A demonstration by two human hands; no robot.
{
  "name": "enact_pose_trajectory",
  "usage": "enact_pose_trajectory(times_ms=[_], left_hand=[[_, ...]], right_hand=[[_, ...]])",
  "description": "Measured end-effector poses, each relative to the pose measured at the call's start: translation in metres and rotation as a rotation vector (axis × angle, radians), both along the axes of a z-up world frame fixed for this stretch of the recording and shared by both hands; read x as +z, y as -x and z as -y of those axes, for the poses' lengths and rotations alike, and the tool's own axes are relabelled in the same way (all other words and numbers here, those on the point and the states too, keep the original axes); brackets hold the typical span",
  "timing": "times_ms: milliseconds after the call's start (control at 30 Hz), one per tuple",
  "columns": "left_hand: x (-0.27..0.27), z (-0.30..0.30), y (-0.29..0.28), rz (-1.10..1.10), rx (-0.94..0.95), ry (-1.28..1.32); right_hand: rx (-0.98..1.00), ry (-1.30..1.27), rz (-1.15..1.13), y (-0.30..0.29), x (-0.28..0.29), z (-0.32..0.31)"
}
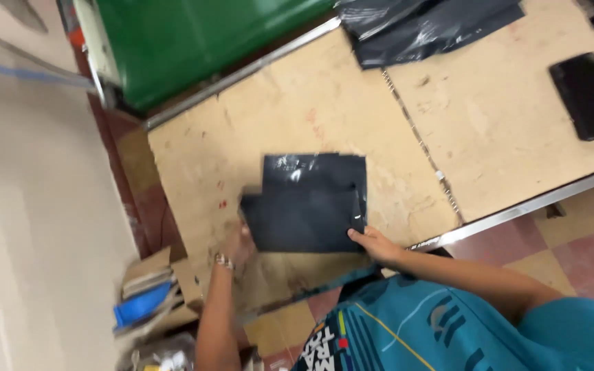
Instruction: Folding and stacking plastic bags from a production line
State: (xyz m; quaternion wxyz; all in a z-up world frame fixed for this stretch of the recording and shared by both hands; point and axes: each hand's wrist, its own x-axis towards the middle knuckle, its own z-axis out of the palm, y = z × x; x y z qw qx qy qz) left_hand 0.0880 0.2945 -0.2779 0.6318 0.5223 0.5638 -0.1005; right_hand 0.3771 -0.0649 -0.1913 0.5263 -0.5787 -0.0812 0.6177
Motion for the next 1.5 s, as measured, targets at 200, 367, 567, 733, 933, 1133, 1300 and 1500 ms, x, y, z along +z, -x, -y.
enact_pose_trajectory(times_ms=[200,367,567,733,933,1133,1300,1500], left_hand=[[0.104,0.073,-0.029,-0.371,-0.389,-0.776],[0.165,0.062,-0.086,-0.489,-0.356,-1.188],[0.136,0.075,-0.412,-0.183,-0.33,-1.343],[0.108,0.073,-0.563,-0.179,-0.216,-1.011],[0.109,0.082,-0.567,0.17,0.191,-1.109],[0.16,0.106,-0.508,0.368,0.369,-1.114],[0.283,0.182,-0.423,0.452,0.533,-0.288],[0.127,0.193,-0.34,0.337,0.375,-0.27]], right_hand=[[-0.041,-0.138,-0.133,-0.091,0.057,-0.015],[-0.442,0.171,0.856,-0.362,0.077,-0.004],[-0.542,0.346,1.244,-0.626,-0.041,-0.027],[-0.261,0.455,1.057,-0.655,-0.011,-0.051],[-0.015,-0.319,1.289,-0.613,0.073,-0.011],[0.07,-0.34,1.456,-0.566,0.107,0.034],[-0.456,-0.244,0.571,-0.487,0.166,0.098],[-0.068,-0.107,0.489,-0.415,0.126,0.138]])
